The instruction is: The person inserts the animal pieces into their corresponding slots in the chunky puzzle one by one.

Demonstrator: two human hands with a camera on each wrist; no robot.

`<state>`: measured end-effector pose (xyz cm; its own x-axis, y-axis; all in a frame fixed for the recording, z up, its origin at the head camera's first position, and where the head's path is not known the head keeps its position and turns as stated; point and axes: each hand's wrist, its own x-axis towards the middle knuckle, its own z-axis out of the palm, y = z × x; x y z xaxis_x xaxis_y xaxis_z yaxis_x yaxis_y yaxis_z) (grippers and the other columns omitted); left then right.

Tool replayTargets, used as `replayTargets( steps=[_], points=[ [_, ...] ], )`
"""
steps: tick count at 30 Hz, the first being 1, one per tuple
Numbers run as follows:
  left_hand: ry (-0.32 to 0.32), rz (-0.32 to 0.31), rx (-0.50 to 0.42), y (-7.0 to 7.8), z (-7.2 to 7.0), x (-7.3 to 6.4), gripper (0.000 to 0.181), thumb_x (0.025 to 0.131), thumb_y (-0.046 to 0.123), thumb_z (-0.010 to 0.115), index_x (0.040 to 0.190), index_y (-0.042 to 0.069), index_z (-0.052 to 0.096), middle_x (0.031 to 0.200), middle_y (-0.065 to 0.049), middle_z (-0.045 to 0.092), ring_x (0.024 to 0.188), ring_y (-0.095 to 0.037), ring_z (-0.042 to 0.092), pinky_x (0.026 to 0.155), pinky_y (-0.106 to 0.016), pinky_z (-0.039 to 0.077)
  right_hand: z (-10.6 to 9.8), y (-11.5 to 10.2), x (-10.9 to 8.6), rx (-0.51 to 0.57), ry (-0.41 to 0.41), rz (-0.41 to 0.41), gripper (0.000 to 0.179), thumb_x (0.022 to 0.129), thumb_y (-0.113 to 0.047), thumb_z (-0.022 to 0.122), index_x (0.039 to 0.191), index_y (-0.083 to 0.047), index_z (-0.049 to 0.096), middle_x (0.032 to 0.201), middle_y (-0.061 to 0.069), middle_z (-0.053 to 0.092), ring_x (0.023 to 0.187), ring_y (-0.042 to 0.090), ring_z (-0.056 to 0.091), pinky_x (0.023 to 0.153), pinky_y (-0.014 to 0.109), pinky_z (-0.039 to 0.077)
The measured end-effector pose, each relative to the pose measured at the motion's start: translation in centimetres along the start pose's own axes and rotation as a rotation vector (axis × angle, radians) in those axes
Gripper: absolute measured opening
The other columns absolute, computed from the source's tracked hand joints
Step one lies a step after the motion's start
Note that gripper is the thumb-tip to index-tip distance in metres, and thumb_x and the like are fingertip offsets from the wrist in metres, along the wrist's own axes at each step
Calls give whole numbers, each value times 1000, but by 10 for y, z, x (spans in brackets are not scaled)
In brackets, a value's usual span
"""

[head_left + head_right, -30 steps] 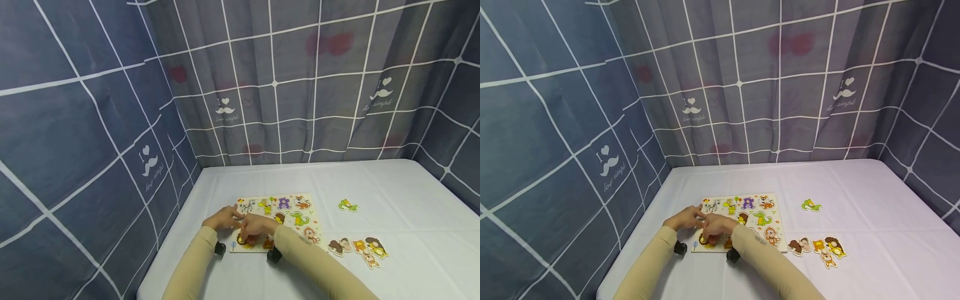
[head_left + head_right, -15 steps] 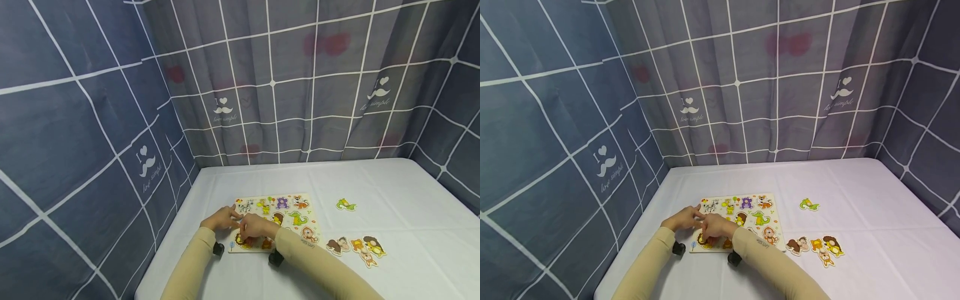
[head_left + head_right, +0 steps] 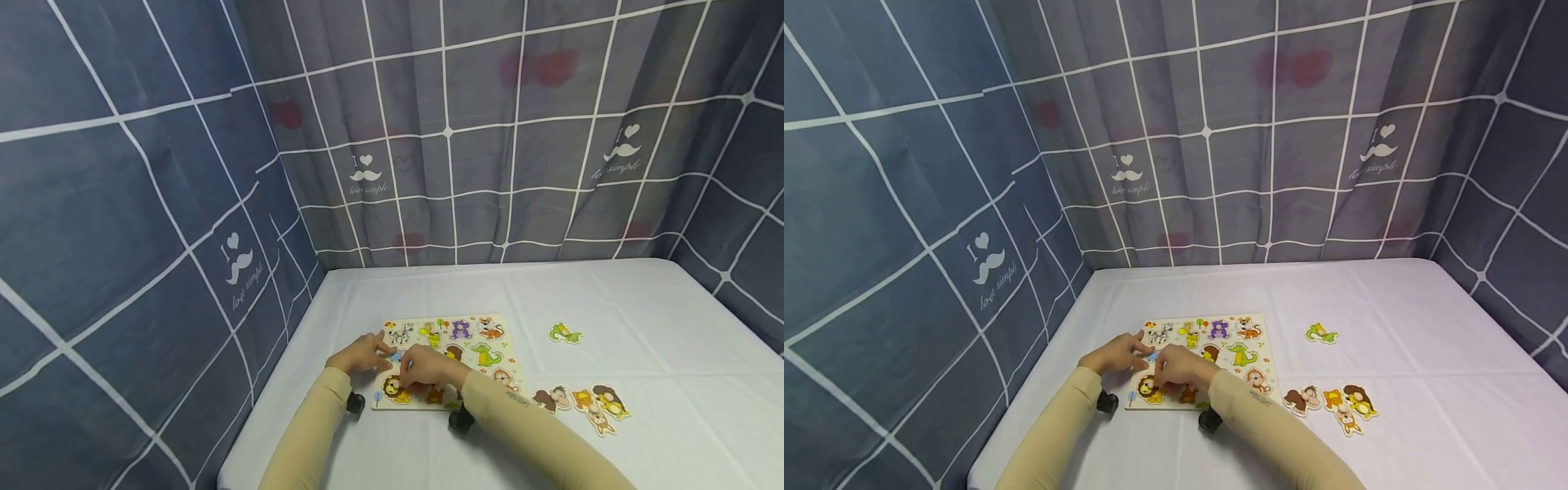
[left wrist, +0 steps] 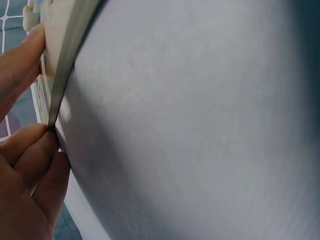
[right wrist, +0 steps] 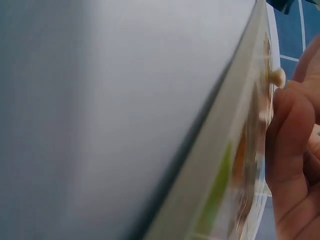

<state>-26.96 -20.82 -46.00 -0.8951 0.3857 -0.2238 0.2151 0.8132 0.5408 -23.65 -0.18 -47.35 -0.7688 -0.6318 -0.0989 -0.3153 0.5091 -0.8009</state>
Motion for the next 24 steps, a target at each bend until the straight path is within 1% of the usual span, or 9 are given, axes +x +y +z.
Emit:
replayTargets(
  steps=[4,11,18,21,24],
  points=[
    [-3,-8,6,1,0,-1,41,84,20,80,124,14,71,159,-24,32,149,-45,27,122,-56,26,-5,5,-5,0,-7,-9,12,89,-8,72,77,-9,72,68,0,70,52,10,59,48,24,49],
    [-3,-31,35,-1,1,0,43,84,24,80,126,18,70,161,-22,31,150,-44,26,122,-56,26,-20,10,-15,13,15,19,12,90,-8,71,78,-11,71,67,4,70,53,13,63,50,29,54],
    [7,-37,-4,1,0,-2,43,83,21,81,124,14,71,161,-22,31,151,-44,25,123,-56,23,-31,17,-26,57,31,11,12,90,-6,69,79,-4,71,67,7,71,54,14,63,51,29,55],
    [6,-36,-8,1,0,-2,43,83,21,80,125,14,71,161,-21,30,151,-44,24,123,-57,23,-38,23,-30,83,52,23,11,90,-5,68,80,-3,71,68,9,70,54,15,63,52,31,56],
    [10,-46,-10,1,0,-2,43,83,22,81,124,15,71,162,-20,30,151,-43,23,124,-56,22,-45,29,-33,96,81,34,9,90,-4,69,81,-2,71,68,8,69,54,14,62,52,30,57]
  ],
)
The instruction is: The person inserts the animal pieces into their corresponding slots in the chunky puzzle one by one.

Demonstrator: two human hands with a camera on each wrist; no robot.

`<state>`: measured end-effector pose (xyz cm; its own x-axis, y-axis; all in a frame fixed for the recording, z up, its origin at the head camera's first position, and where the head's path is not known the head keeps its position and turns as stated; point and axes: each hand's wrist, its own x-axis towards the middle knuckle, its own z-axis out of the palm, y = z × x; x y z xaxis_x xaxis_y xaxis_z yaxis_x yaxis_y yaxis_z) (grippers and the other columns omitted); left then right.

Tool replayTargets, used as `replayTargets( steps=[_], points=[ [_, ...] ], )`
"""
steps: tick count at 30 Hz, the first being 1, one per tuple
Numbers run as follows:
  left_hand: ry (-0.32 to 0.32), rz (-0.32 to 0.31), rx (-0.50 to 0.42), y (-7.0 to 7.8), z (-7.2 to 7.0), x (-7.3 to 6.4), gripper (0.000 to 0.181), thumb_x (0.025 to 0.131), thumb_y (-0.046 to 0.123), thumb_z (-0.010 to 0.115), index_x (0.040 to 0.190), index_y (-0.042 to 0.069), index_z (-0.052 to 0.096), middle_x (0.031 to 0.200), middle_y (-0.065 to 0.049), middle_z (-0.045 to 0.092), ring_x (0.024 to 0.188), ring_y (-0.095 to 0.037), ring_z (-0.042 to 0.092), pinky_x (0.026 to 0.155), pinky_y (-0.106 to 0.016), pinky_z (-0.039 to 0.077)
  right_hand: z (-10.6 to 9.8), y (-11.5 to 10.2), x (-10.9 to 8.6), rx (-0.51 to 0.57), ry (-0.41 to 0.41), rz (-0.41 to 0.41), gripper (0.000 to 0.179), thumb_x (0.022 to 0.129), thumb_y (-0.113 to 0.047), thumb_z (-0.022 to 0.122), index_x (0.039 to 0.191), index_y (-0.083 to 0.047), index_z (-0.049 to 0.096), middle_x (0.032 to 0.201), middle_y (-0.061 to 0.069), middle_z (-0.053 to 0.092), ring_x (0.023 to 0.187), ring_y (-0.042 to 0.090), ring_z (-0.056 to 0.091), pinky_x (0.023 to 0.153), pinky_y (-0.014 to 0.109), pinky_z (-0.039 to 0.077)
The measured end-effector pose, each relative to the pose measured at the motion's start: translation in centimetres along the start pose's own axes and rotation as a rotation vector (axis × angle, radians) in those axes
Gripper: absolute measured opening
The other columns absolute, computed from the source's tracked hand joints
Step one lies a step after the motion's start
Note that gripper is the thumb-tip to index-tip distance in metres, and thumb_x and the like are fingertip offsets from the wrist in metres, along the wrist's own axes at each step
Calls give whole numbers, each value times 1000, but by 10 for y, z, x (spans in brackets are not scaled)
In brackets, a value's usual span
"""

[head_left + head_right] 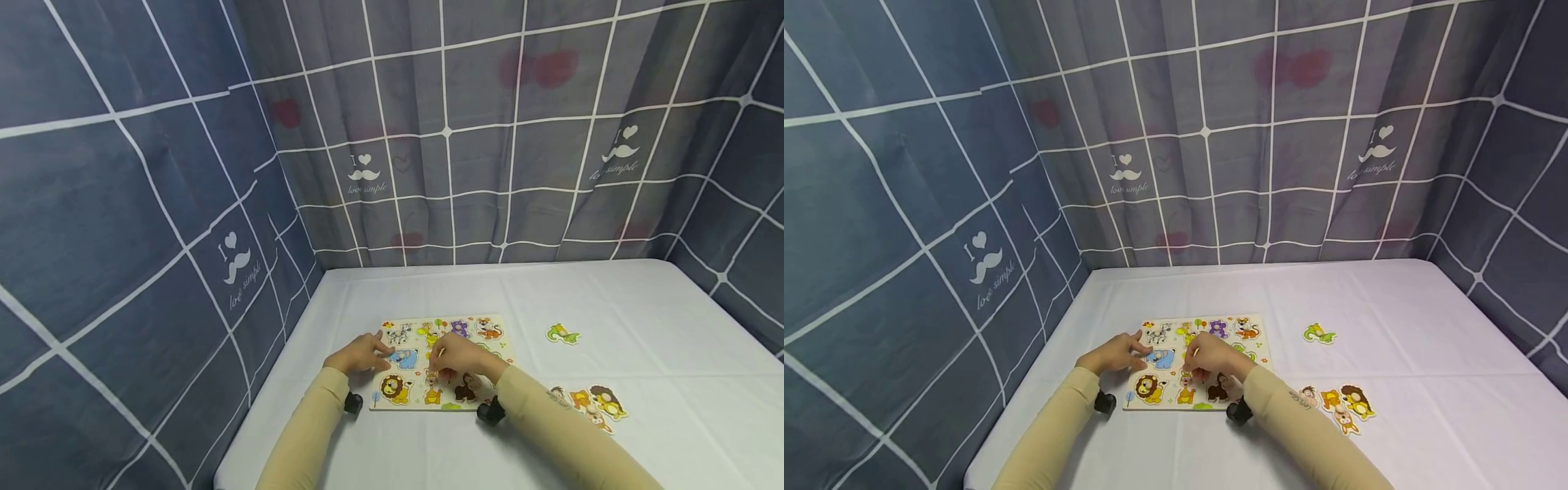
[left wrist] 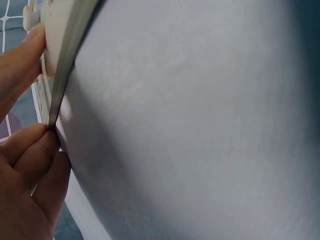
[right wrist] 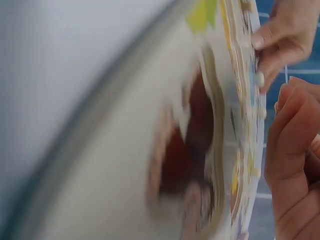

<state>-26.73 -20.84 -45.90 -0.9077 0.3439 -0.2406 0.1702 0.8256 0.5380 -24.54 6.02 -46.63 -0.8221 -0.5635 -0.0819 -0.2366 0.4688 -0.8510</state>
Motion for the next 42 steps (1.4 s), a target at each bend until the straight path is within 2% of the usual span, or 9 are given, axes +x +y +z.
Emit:
replayTargets(
  steps=[9,15,25,31,42],
  points=[
    [12,-14,10,1,-1,2,42,83,22,81,124,17,71,161,-18,32,152,-42,25,124,-55,22,-30,6,-4,23,38,33,12,92,-6,67,86,4,71,66,10,68,53,14,62,53,31,58],
    [8,-12,14,1,-1,2,43,83,22,81,124,17,71,161,-18,31,151,-43,25,124,-56,23,-48,13,-14,-4,106,90,17,94,-9,65,85,6,70,64,6,65,54,13,60,53,30,56],
    [3,-17,1,-1,1,0,43,83,22,81,124,17,71,163,-18,29,152,-42,23,124,-55,21,-70,35,-31,30,160,138,17,93,-8,65,86,7,70,68,8,65,59,14,59,56,29,54],
    [13,-14,-9,-1,1,-1,42,82,22,82,123,17,72,162,-18,31,151,-42,24,124,-56,22,-86,46,-38,7,227,192,17,94,-8,65,86,5,70,64,4,63,56,12,57,54,26,53],
    [12,-21,-10,1,0,0,42,82,22,82,122,17,72,161,-19,32,151,-42,26,124,-55,23,-114,68,-52,-9,305,271,16,93,-8,64,94,8,68,69,5,64,60,12,59,56,26,54]
  ],
)
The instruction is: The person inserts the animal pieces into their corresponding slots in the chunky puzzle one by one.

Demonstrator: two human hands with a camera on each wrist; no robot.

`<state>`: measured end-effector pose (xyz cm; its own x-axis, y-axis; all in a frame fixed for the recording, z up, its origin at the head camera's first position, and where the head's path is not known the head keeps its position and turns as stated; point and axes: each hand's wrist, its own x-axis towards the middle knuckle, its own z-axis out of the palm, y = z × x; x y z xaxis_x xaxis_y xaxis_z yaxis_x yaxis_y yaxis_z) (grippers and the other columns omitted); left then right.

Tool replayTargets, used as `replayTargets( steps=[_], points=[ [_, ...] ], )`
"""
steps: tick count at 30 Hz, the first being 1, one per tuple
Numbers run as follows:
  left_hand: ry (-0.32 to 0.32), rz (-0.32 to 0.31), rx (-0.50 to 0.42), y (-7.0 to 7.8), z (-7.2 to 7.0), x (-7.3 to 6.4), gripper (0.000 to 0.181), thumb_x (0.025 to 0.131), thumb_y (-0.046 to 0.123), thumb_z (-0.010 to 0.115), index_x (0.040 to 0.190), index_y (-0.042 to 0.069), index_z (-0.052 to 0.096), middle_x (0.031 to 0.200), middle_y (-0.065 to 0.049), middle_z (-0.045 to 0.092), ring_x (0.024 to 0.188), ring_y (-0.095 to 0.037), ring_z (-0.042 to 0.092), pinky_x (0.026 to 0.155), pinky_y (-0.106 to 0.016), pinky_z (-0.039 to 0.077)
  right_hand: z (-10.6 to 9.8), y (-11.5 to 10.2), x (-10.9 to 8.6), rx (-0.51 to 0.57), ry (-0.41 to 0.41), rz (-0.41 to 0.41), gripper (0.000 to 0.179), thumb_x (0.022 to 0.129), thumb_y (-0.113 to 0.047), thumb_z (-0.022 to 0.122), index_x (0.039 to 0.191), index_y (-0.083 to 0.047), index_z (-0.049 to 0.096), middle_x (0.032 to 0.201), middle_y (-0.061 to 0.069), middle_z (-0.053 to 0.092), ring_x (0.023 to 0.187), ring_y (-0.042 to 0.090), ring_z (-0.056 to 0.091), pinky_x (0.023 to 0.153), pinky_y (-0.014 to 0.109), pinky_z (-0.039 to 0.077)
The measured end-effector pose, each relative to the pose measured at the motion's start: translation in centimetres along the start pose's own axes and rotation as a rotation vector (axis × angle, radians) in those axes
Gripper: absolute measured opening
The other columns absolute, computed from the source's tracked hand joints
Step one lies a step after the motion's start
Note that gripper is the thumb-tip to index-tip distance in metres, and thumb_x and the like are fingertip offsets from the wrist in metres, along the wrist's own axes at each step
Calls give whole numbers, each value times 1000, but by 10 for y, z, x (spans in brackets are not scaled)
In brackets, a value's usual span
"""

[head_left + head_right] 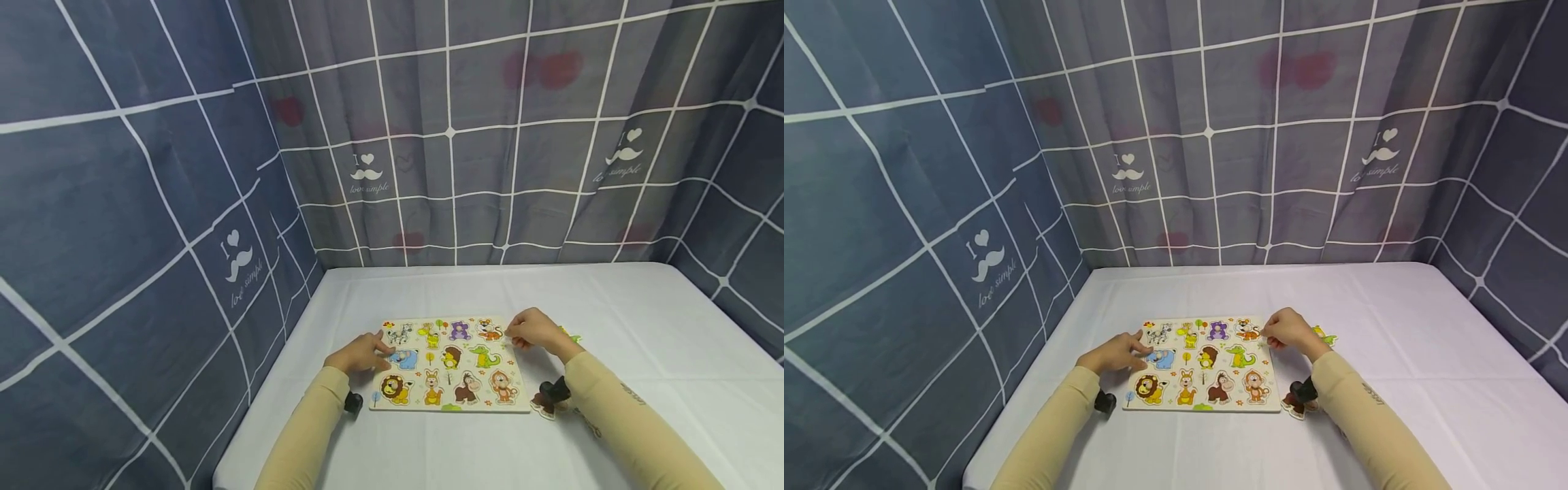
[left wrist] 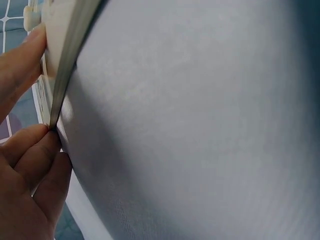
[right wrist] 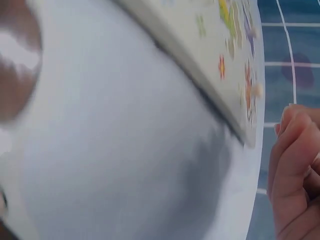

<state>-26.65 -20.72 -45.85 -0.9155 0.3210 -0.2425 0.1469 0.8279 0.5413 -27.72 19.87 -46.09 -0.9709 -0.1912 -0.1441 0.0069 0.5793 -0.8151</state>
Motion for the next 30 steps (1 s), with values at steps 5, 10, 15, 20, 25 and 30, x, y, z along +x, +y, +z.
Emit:
replayTargets(
  steps=[5,10,15,20,25,30],
  points=[
    [3,1,16,1,-1,-1,41,82,22,82,122,17,72,161,-19,32,151,-41,26,124,-55,22,-12,6,0,8,13,21,18,94,-6,63,99,11,66,70,5,64,61,12,60,57,27,54],
    [7,4,33,4,-3,-1,40,84,20,80,123,16,71,160,-20,33,151,-43,26,124,-55,22,-22,14,1,7,28,28,20,95,-8,62,101,11,66,70,4,64,62,12,60,57,26,54],
    [-1,0,26,3,-2,-2,40,84,21,80,123,17,71,161,-19,32,151,-42,25,124,-55,22,-33,23,-3,0,33,38,23,96,-8,61,103,14,65,69,4,64,62,12,59,58,27,54],
    [5,-1,9,0,0,0,41,82,22,81,122,17,72,161,-18,32,152,-41,25,124,-54,22,-42,35,-6,1,54,44,23,96,-7,60,102,14,64,69,4,65,60,11,59,56,26,54],
    [7,2,18,0,0,1,42,82,22,82,122,17,72,161,-18,32,151,-42,26,124,-55,23,-50,46,-6,10,81,76,22,95,-8,60,99,12,65,67,3,65,59,11,60,55,26,55],
    [4,10,21,0,-1,1,43,82,22,82,123,16,71,161,-19,32,151,-42,25,124,-55,21,-56,54,-6,4,126,112,21,94,-10,60,96,10,66,64,2,65,57,11,61,54,27,55]
  ],
)
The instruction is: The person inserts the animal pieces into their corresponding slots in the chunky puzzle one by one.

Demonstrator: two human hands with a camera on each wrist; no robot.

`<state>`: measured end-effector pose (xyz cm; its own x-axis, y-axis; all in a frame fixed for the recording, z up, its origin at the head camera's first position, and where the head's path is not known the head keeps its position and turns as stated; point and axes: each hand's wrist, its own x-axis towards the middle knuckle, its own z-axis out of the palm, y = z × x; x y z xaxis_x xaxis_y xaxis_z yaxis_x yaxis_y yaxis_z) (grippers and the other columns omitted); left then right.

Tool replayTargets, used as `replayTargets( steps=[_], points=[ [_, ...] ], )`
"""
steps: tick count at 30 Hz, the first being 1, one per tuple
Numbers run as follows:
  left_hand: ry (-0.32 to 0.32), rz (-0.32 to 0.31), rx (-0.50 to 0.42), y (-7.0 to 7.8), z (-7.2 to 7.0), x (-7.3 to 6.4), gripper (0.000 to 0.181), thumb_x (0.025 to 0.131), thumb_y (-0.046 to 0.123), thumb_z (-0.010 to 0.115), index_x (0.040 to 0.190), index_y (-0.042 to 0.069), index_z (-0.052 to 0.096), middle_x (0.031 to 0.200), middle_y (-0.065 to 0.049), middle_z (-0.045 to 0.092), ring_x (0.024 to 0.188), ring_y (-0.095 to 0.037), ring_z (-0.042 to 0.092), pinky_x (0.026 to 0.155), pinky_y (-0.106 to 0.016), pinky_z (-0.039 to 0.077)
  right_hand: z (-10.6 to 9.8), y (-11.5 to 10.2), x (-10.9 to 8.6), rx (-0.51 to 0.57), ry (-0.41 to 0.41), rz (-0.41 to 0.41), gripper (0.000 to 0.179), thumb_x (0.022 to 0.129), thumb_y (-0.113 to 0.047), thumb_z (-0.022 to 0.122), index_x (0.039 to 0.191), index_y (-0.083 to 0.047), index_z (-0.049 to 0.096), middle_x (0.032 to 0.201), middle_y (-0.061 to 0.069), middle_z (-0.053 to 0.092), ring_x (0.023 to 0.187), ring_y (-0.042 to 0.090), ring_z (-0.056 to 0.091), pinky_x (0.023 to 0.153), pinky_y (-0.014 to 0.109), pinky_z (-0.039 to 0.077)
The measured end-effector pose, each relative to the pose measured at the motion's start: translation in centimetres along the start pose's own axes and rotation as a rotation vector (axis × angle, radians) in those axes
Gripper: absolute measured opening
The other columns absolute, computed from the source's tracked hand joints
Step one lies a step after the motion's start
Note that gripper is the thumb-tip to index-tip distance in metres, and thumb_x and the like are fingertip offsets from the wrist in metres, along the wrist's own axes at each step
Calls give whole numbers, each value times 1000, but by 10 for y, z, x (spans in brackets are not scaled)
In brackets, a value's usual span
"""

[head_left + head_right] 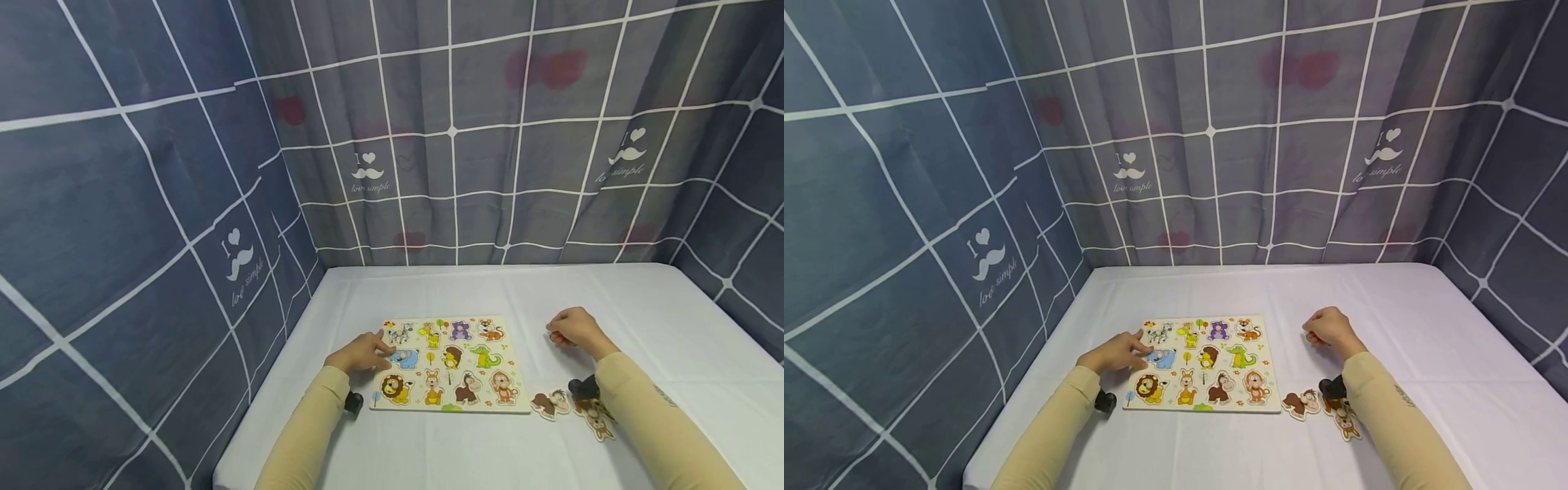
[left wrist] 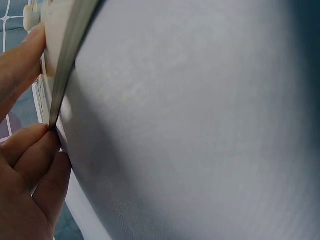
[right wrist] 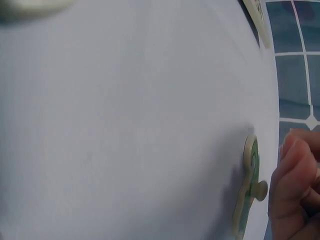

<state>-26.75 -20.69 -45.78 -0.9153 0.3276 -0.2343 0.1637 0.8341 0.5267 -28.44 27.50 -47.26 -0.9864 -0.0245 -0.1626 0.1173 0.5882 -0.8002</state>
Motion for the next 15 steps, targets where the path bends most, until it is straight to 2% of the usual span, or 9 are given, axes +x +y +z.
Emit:
replayTargets(
  steps=[8,15],
  points=[
    [6,-5,-7,-3,1,4,42,82,22,82,122,17,72,161,-18,32,152,-41,25,125,-54,20,-6,7,-3,-22,53,38,19,91,-12,60,84,5,66,57,-2,62,51,10,59,51,25,53],
    [1,-1,-5,-3,1,3,44,81,22,82,123,16,71,161,-19,32,151,-42,25,124,-55,22,-9,9,-8,-2,37,106,18,90,-10,56,77,0,64,54,-3,60,49,9,57,49,24,51]
  ],
)
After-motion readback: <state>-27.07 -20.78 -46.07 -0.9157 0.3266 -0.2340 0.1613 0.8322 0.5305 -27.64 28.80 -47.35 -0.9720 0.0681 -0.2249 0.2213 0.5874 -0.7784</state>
